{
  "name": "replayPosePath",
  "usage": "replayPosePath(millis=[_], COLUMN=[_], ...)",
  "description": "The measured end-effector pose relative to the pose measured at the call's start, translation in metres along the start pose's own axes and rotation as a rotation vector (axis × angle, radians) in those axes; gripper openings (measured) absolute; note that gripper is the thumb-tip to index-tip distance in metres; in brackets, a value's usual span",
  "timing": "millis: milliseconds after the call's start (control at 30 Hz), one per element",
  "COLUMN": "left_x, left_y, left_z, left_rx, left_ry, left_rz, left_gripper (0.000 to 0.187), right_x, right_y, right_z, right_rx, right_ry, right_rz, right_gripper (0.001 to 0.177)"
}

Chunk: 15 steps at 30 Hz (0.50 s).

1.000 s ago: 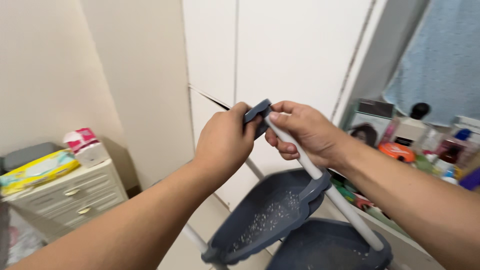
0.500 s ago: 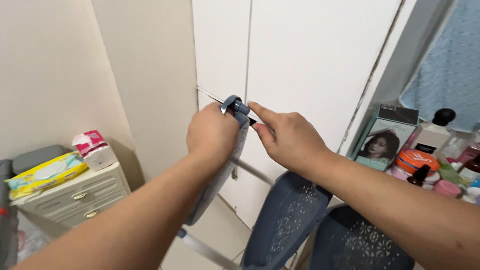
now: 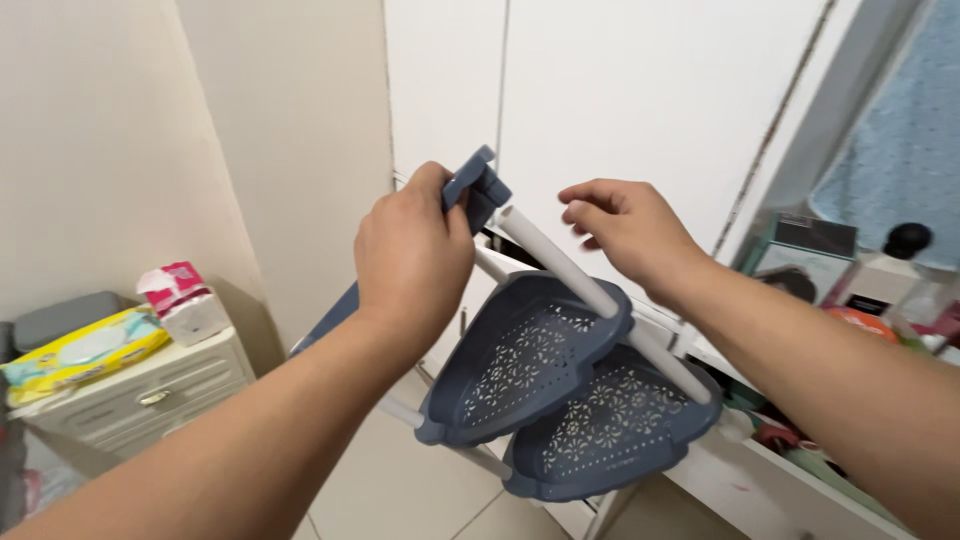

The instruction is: The person disassembles a gray plastic corner shelf by removing its white support rods. They then use a white wipe to clean the inside and outside surfaces of the shelf trays and the rods individually. The person handles the shelf parts and wipes throughout the process.

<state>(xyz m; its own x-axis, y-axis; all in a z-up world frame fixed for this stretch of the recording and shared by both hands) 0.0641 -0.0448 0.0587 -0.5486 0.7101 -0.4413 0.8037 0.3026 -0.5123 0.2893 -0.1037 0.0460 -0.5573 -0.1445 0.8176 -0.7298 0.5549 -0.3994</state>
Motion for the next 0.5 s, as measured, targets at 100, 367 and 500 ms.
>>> replayPosePath(millis=[100, 367, 500], left_x=[0.003, 0.01, 0.027], left_y=[-0.007, -0.027, -0.026], left_z=[0.002, 0.021, 0.023], left_rx=[-0.048, -0.001, 0.144], left_ry=[0.085, 0.095, 0.013], left_rz=[0.054, 0.335, 0.36], left_gripper=[0.009, 0.01, 0.015], right_x=[-0.013, -0.045, -0.08], right_y=[0.017, 0.071, 0.082], right_z=[-0.025, -0.065, -0.056], right_rx=[0.124, 0.511, 0.647], right_ry=[0.056, 0.159, 0.388], right_rz=[0.045, 0.131, -0.052], right_gripper=[0.044, 0.043, 0.035])
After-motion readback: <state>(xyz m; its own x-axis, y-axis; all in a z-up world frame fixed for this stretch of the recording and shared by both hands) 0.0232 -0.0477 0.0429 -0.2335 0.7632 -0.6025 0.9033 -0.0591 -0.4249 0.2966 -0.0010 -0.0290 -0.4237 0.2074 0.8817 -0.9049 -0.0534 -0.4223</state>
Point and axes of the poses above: each hand's wrist, its own z-axis away from the middle knuckle, its own y-axis out of the palm, x = y × z, the point moved 3 cm from there along -z, towards the middle knuckle, and after that the axes turned 8 degrees about -z, right-handed, at the moved point
